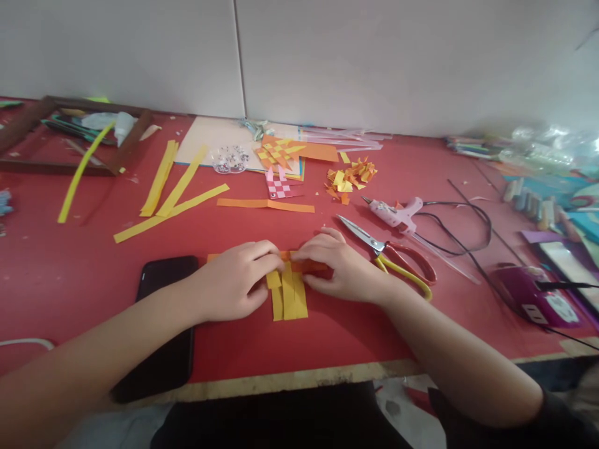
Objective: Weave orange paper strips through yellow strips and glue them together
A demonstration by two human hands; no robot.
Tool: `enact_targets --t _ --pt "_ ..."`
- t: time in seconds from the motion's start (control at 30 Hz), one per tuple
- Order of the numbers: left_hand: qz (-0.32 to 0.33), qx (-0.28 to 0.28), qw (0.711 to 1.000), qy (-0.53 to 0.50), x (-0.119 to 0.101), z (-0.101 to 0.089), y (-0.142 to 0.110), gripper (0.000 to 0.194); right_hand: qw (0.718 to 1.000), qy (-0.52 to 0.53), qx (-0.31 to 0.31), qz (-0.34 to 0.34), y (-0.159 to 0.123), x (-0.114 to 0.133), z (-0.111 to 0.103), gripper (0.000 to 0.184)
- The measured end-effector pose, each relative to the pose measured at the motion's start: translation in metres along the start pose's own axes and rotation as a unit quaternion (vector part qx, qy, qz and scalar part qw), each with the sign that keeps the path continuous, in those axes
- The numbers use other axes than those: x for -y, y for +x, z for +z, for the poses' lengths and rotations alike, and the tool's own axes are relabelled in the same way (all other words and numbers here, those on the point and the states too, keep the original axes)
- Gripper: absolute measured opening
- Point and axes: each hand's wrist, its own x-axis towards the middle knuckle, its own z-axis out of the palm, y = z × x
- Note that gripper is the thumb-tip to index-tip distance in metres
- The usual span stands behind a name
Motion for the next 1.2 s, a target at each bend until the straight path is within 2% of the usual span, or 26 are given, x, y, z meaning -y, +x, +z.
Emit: enact_targets --t 0.1,0.23,0.33,0.43,0.5,0.67,0.77,0.83,1.03,1.2 --pt "-0.024 0.029 0.999 -0.004 -0.002 -0.004 0.004 0.020 1.000 0.005 0.009 0.001 0.000 0.001 -0.002 0.032" --pt "-0.039 0.014 0.999 -0.008 0.002 -0.001 0.009 0.018 1.000 0.002 0.020 0.005 0.001 0.002 -0.003 0.051" --pt "-0.067 -0.022 0.997 -0.015 0.005 0.002 0.012 0.017 1.000 -0.004 0.021 0.010 0.002 0.002 -0.002 0.042" --pt "-0.094 -0.050 0.994 -0.008 0.005 0.003 0.013 0.030 1.000 0.004 0.024 0.016 0.003 0.002 -0.002 0.031" --pt "-0.096 -0.059 0.994 0.007 0.004 0.004 0.012 0.034 1.000 0.007 0.015 0.024 0.002 0.003 -0.002 0.028" --pt "-0.034 -0.105 0.993 0.043 0.009 0.012 0.007 0.015 0.999 0.001 -0.024 0.027 0.001 0.003 0.000 0.026" --pt "0.027 -0.082 0.995 0.047 0.012 0.014 0.006 0.022 0.999 -0.021 -0.036 0.003 0.000 0.003 0.000 0.014" --pt "0.039 -0.066 0.996 0.040 0.011 0.012 0.007 0.022 0.999 -0.033 -0.032 -0.008 -0.001 0.003 -0.001 0.015" --pt "0.018 -0.018 1.000 -0.001 0.009 0.006 0.008 0.018 0.998 -0.053 -0.011 -0.043 -0.004 -0.002 -0.002 0.026" --pt "-0.004 -0.026 0.998 -0.049 0.014 0.007 0.006 0.016 0.999 -0.024 0.002 -0.021 -0.004 0.001 -0.005 0.028"
